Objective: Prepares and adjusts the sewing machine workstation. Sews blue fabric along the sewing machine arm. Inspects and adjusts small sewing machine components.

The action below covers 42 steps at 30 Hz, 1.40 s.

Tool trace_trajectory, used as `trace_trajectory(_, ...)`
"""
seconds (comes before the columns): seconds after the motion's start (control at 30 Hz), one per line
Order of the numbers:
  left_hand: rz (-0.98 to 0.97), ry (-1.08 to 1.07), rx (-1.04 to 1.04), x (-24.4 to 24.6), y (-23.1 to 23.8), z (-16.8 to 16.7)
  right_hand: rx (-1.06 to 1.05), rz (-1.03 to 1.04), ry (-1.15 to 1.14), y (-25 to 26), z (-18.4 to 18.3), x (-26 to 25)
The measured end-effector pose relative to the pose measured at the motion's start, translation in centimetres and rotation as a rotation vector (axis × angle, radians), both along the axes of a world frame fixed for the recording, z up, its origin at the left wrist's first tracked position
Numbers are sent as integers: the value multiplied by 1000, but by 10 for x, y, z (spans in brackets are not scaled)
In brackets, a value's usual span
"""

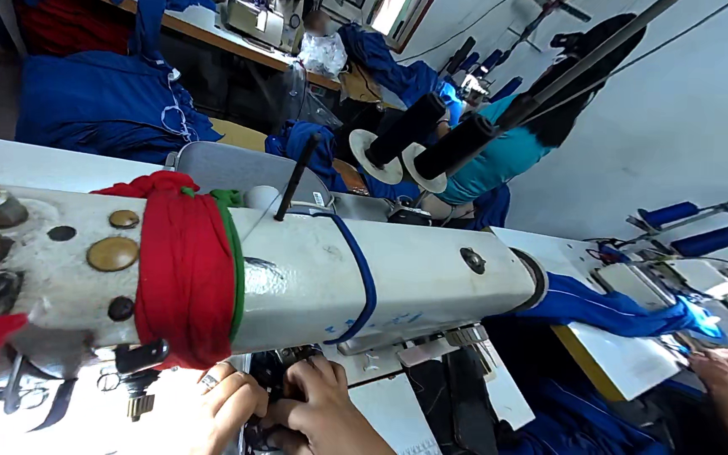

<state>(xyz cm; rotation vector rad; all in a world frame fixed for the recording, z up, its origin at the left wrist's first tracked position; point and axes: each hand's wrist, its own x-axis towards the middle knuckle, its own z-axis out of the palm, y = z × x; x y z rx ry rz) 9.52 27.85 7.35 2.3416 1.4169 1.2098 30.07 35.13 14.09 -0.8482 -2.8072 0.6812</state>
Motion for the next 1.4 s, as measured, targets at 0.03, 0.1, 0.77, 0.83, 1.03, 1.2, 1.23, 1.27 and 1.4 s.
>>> trace_trajectory(0.03, -2, 7, -7, -1, 0, 0, 11, -9, -1, 1, 0, 1)
trace_trajectory(0.1, -6, 10, -16, -3, 0, -1, 25, -21, 5, 3, -3, 3)
trace_trajectory(0.77, -80, 9, 6, -6, 2, -5, 194, -34, -49, 3, -12, -11)
trace_trajectory(0.83, -74, -45, 3, -6, 2, -6, 169, -31, 28, 7, -16, -9)
trace_trajectory(1.03, -68, -61, 19, -8, 1, -7, 125, -130, 223, 12, -23, -7)
trace_trajectory(1.2, -103, -94, -18, -10, 0, -6, 108, -8, 53, 10, -16, -7)
trace_trajectory(1.23, -101, -86, -27, -10, 0, -4, 118, 15, -19, 9, -13, -9)
trace_trajectory(1.27, -99, -79, -35, -11, 0, -3, 141, 30, -57, 8, -11, -10)
trace_trajectory(1.4, -111, -88, -56, -12, 0, -5, 99, 83, -16, 17, -14, -8)
